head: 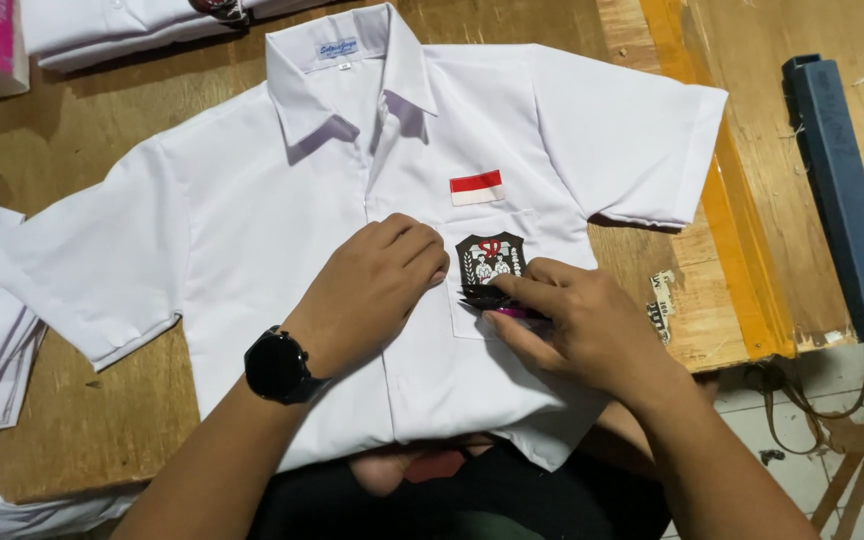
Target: The person lays a white short-sleeved shirt on a wooden table, smooths it out, and uses small scissors to trim loose threads from the pocket, collar, and sleeve areas. The person handles the shirt and scissors throughout the process.
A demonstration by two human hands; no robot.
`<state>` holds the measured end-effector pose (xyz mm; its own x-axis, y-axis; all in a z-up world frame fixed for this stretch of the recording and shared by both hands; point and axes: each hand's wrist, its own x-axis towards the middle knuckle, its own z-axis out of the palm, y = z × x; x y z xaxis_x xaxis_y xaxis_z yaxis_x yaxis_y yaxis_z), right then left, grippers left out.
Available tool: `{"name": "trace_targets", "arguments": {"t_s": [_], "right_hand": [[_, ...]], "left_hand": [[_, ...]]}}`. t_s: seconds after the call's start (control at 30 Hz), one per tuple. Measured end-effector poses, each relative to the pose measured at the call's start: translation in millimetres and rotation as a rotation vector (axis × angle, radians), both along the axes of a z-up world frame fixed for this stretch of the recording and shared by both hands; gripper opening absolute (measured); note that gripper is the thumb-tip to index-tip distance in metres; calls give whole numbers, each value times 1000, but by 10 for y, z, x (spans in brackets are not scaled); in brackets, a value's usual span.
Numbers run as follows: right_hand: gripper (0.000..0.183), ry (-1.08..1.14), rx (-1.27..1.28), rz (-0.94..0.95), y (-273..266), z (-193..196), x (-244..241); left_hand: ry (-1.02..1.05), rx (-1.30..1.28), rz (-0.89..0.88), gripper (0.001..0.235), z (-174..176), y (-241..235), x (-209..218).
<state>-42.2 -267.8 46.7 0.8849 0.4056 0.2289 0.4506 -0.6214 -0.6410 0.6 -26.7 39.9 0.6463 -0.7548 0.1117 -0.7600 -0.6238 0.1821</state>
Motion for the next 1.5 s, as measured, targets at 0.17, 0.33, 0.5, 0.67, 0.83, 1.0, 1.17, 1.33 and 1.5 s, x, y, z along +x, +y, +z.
{"name": "trace_targets", "arguments": {"t_s": [0.17, 0.33, 0.5, 0.67, 0.83, 1.0, 1.17, 1.33, 1.5], "right_hand": [[26, 52, -85, 129, -83, -93, 235], [27, 63, -94, 159, -59, -144, 283], [28, 61, -128, 152, -26, -155, 284], [29, 66, -114, 165, -27, -199, 304], [30, 72, -129, 170, -12, -217, 318], [30, 74, -155, 169, 16, -215, 325], [30, 81, -172, 170, 27, -180, 330], [30, 90, -170, 175, 27, -156, 320], [30, 94, -162, 169, 30, -152, 323]], "left_hand": [[-11, 38, -18, 27, -38, 8, 23], [-45, 75, -17, 26, -43, -14, 13], [-113, 173, -26, 23, -17, -40, 5], [-111, 197, -32, 22, -17, -50, 26], [-74, 177, -27, 22, 28, -42, 23], [4, -13, 33, 27, 76, -12, 0], [83, -126, 90, 28, 80, 52, -15], [100, -176, 81, 27, 61, 74, -42], [7, -87, 40, 22, 82, 45, -56]]}}
